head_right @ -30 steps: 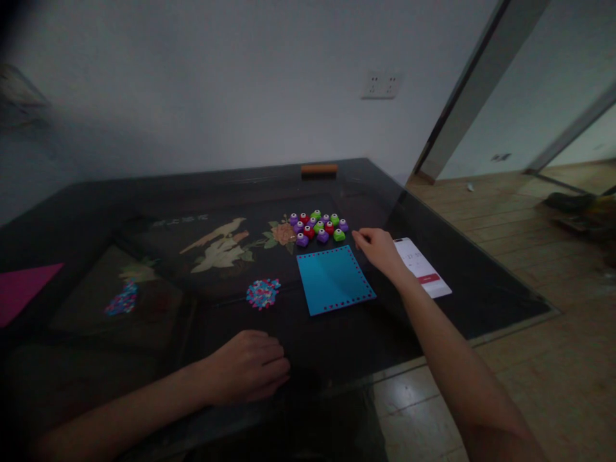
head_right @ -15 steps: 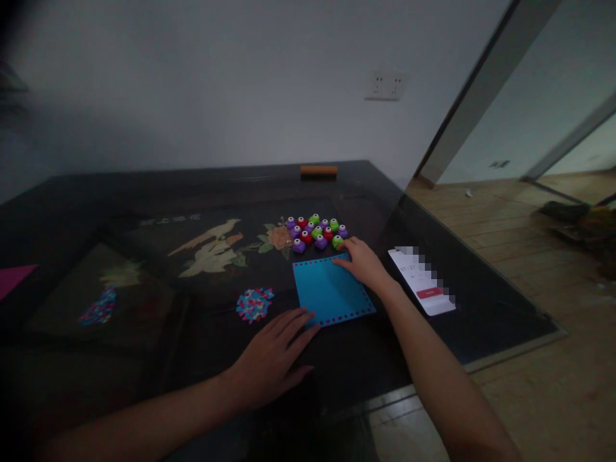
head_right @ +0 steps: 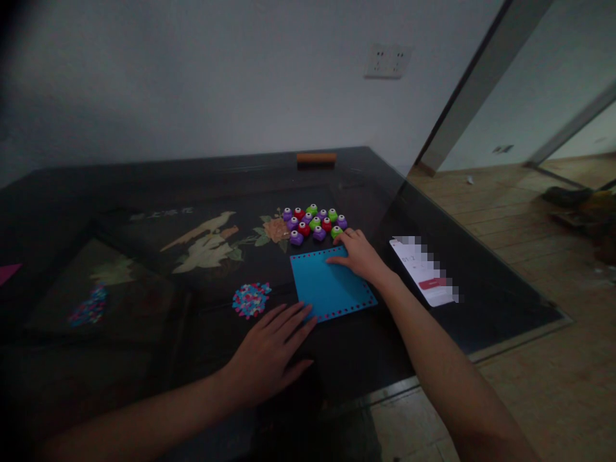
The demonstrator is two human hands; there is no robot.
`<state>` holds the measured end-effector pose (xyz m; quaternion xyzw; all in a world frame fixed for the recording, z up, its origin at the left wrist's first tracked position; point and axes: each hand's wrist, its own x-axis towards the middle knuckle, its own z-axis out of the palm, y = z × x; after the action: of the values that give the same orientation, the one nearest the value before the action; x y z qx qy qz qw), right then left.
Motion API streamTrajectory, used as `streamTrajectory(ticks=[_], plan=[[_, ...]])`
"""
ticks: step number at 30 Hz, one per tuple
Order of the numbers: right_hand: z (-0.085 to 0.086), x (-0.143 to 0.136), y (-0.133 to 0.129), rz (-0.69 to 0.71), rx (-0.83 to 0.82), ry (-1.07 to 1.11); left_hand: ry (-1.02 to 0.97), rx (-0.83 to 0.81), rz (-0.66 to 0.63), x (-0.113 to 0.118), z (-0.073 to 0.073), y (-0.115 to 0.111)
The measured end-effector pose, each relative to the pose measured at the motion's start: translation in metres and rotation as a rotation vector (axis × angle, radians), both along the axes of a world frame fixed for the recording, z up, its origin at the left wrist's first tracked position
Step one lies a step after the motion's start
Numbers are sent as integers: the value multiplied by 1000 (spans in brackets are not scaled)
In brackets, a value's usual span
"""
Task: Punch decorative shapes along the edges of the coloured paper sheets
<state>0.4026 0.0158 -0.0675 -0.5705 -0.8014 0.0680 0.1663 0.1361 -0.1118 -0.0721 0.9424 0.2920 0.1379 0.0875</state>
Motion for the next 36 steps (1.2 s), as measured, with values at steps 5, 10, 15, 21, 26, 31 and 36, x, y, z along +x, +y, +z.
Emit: streamTrajectory(ticks=[5, 10, 15, 21, 26, 31, 36], plan=[[-1, -3, 0, 2, 16, -5, 17, 18, 0, 0, 3, -1], [-2, -6, 0, -5, 22, -17, 88, -2, -4, 0, 8, -1], [-7, -7, 2, -31, 19, -11, 69, 9, -3, 1, 7, 0], [-5, -8, 1, -46, 16, -8, 54, 19, -8, -1, 6, 1], [6, -10, -4, -20, -21, 143, 54, 20, -16, 0, 6, 2], [20, -8, -8, -59, -133, 338, 53, 27, -18, 0, 7, 2], [29, -1, -11, -201, -435, 707, 56, 47, -18, -1, 7, 2]])
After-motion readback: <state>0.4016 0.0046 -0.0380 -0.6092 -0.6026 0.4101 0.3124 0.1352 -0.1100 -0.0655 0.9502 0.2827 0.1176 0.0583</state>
